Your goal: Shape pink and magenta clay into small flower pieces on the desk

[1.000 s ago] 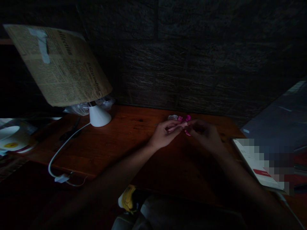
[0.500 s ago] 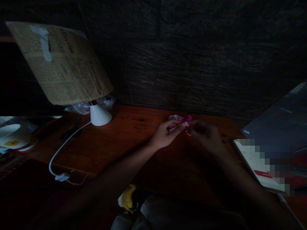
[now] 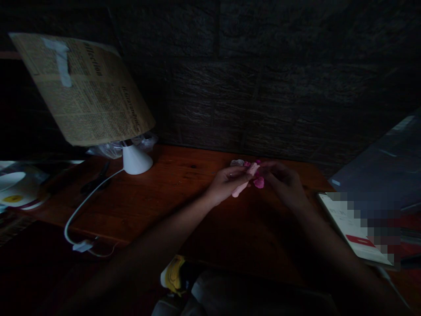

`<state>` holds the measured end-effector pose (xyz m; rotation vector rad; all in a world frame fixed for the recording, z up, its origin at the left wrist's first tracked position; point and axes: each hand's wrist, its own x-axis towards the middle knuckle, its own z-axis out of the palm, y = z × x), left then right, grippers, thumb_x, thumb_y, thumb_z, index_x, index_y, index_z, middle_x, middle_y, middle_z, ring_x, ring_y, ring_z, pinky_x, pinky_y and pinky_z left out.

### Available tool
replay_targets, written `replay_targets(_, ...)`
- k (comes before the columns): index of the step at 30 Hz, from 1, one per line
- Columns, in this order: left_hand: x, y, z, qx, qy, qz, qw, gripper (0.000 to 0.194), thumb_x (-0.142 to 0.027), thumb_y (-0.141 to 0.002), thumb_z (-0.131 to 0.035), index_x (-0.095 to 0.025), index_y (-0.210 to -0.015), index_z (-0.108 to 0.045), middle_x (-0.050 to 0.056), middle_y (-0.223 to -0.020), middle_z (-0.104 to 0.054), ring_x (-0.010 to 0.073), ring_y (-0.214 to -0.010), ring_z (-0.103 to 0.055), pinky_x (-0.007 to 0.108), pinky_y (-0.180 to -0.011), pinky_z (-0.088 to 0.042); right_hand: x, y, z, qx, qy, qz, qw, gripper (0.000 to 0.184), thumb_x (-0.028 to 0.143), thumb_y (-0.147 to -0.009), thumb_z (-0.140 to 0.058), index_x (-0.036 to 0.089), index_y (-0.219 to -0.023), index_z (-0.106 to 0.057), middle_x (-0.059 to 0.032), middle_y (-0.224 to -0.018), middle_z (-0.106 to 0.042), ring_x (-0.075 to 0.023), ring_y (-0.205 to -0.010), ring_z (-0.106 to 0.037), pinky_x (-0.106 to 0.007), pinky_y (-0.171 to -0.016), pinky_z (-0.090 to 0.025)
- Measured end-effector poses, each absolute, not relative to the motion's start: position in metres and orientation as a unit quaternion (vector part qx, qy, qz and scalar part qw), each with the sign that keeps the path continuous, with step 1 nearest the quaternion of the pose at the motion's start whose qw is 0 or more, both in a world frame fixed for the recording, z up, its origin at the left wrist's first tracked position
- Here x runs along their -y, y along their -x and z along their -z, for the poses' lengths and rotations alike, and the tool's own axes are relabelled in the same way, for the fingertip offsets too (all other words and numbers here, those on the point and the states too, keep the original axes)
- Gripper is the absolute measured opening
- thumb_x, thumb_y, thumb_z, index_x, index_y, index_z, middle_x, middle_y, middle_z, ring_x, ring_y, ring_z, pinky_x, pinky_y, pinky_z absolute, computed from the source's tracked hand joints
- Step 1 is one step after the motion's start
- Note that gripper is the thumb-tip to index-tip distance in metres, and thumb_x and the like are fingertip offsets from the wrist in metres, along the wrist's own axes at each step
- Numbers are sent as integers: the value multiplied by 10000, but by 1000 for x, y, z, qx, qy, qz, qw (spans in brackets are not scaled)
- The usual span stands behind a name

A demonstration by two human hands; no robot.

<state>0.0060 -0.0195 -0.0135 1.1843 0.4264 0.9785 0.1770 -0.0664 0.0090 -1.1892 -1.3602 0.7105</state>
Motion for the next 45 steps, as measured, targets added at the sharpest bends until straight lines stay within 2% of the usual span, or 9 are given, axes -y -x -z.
replay_targets(5, 16, -3, 11, -194, -475, -410, 754, 371, -354, -687, -830, -160, -996, -764, 60, -918, -743, 119, -725, -671, 258, -707, -522, 64, -177, -6, 551, 513, -310, 581, 286, 461, -789, -723, 230, -953, -689, -20, -787, -715, -154, -640, -660, -263, -548, -542)
replay_targets(9, 15, -2, 11, -191, -429, -408, 783, 341, -286, -667, -846, -167, -976, -764, 44, -884, -739, 118, -750, -668, 242, -699, -517, 65, -174, -7, 534, 518, -322, 585, 326, 465, -774, -741, 233, -993, -675, -12, -821, -701, -132, -616, -634, -256, -545, -531)
replay_targets(16, 16, -3, 12, -184, -402, -402, 802, 294, -251, -657, -856, -156, -921, -766, 52, -903, -746, 126, -784, -677, 273, -768, -526, 67, -169, -9, 527, 506, -363, 578, 381, 418, -701, -806, 209, -992, -677, -31, -845, -714, -131, -625, -626, -244, -520, -495)
replay_targets(22, 14, -1, 11, -172, -373, -374, 832, 212, -182, -726, -806, -163, -923, -732, 50, -907, -757, 138, -815, -700, 310, -828, -537, 65, -168, -5, 508, 475, -407, 592, 404, 390, -682, -825, 208, -1004, -663, -32, -862, -727, -110, -589, -608, -215, -470, -462)
replay_targets(27, 13, 0, 11, -161, -367, -341, 850, 270, -219, -680, -847, -158, -914, -726, 61, -909, -760, 166, -827, -705, 326, -808, -535, 67, -167, -7, 519, 458, -416, 590, 398, 386, -688, -823, 224, -1012, -659, -4, -810, -720, -108, -576, -596, -217, -470, -469)
replay_targets(34, 13, 3, 13, -194, -365, -361, 836, 344, -188, -621, -879, -157, -919, -708, 23, -829, -736, 129, -758, -680, 321, -787, -533, 69, -162, -6, 531, 476, -397, 577, 434, 448, -679, -820, 219, -997, -632, -22, -847, -731, -116, -585, -601, -227, -474, -490)
replay_targets(41, 16, 1, 8, -186, -361, -353, 843, 359, -187, -596, -889, -161, -913, -723, 36, -853, -746, 136, -762, -682, 304, -760, -527, 65, -165, -4, 501, 465, -439, 583, 401, 397, -680, -819, 228, -996, -639, 4, -785, -690, -108, -561, -568, -222, -455, -437)
replay_targets(45, 17, 2, 10, -193, -373, -349, 838, 335, -205, -619, -879, -158, -915, -729, 20, -793, -727, 108, -698, -659, 274, -709, -517, 66, -162, -6, 516, 458, -422, 589, 409, 390, -662, -816, 234, -994, -637, 30, -698, -647, -109, -534, -536, -224, -440, -409)
